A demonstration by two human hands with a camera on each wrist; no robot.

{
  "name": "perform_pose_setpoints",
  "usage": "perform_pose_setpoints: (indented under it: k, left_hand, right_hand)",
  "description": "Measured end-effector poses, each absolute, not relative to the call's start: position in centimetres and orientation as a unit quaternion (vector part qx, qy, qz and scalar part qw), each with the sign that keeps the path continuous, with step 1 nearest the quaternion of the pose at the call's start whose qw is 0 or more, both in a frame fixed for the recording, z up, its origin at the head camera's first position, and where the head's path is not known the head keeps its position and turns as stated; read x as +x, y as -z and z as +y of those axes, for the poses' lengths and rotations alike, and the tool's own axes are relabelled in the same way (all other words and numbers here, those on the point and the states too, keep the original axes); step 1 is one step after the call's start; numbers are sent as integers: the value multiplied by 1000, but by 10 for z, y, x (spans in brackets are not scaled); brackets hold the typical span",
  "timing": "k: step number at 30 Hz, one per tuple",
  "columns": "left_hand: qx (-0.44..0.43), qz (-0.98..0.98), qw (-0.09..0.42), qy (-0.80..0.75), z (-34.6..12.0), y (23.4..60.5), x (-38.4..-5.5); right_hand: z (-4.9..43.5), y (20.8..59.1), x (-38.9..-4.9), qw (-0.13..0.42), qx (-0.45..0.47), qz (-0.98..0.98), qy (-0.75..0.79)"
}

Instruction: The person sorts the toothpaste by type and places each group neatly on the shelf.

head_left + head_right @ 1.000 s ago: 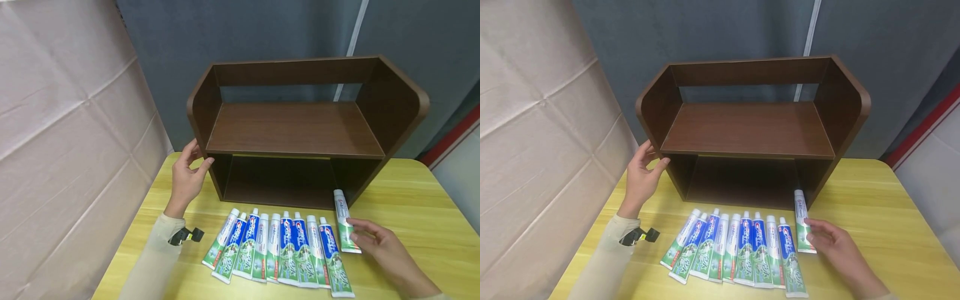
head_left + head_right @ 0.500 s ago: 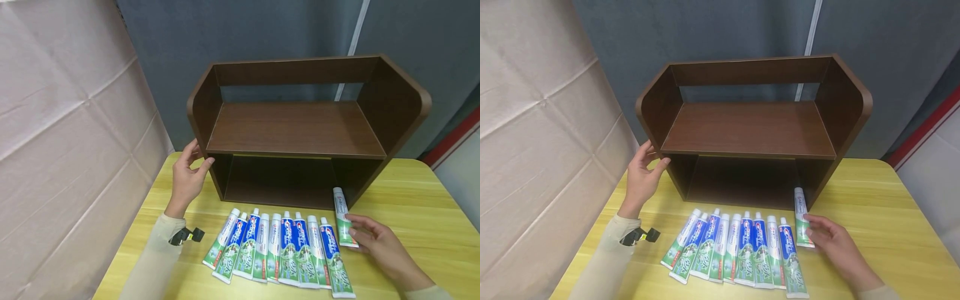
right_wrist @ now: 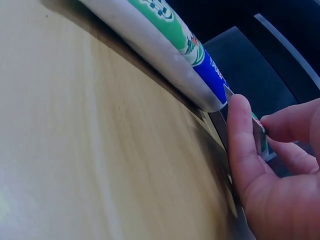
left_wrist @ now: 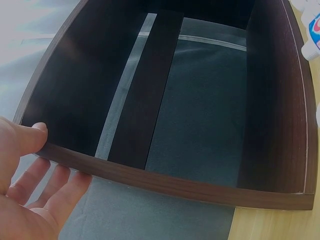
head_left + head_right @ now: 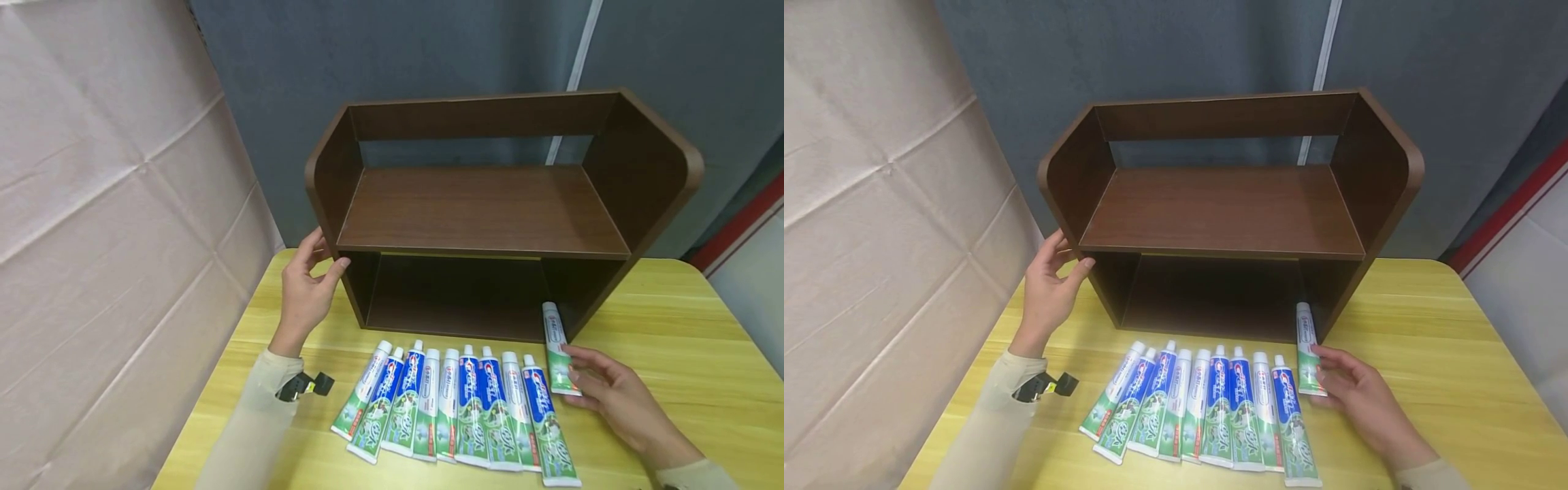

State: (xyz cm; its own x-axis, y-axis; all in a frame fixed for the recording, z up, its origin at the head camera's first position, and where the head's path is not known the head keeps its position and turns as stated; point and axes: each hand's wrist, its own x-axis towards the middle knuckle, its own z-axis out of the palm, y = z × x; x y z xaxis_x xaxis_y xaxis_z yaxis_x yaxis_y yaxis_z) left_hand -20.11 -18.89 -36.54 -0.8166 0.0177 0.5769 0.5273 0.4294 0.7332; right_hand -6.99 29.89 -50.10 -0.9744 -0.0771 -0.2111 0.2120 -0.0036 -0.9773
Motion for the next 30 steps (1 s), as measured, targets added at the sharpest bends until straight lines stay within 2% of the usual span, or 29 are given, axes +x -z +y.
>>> perform_pose_setpoints:
  k: [7, 18, 30]
  left_hand:
    - [-168, -807, 252, 507, -189, 366, -201]
    - [-170, -806, 251, 509, -189, 365, -200]
    - [-171, -807, 251, 506, -191, 365, -200]
  right_hand:
    - [300, 503, -73, 105, 22, 663, 741]
    - [300, 505, -76, 81, 33, 632, 770]
    - [295, 503, -79, 77, 88, 672, 731]
